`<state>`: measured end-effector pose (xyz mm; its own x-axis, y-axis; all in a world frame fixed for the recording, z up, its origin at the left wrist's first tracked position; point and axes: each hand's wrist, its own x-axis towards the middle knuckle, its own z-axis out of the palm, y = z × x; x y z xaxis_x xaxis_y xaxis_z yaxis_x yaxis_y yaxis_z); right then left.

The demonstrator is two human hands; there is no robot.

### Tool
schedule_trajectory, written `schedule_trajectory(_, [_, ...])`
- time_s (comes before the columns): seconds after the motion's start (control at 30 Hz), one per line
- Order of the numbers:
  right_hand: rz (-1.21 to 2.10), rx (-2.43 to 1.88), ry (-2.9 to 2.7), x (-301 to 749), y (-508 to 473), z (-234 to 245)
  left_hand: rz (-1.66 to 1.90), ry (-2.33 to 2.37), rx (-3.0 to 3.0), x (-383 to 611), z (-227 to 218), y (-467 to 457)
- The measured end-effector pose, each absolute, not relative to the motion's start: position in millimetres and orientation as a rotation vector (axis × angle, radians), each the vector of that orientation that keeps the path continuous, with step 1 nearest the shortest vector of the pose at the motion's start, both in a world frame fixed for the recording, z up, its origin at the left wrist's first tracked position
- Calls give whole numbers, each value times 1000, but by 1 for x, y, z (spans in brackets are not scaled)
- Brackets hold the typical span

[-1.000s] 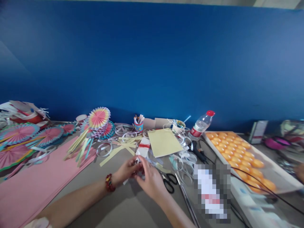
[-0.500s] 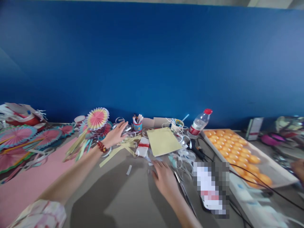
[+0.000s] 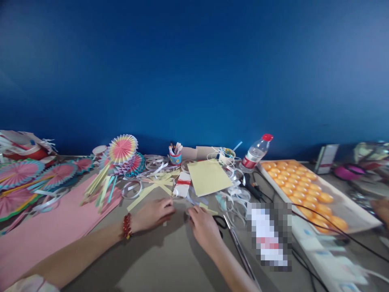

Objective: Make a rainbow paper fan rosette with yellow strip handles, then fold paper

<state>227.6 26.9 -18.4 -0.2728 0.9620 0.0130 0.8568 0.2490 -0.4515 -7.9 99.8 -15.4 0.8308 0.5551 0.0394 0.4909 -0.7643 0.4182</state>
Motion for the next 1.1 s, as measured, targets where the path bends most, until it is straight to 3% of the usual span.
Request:
schedule_trajectory(0.63, [1114, -1361, -1476, 191, 36, -32, 554, 778, 1713, 10, -11, 76])
schedule_trajectory(0.8, [1263, -1246, -1347, 196, 33, -23, 710, 909, 1997, 1, -10, 93])
schedule_trajectory(1.1, [524, -1486, -1951, 238, 34, -25, 913, 1163, 2328, -21, 21, 208])
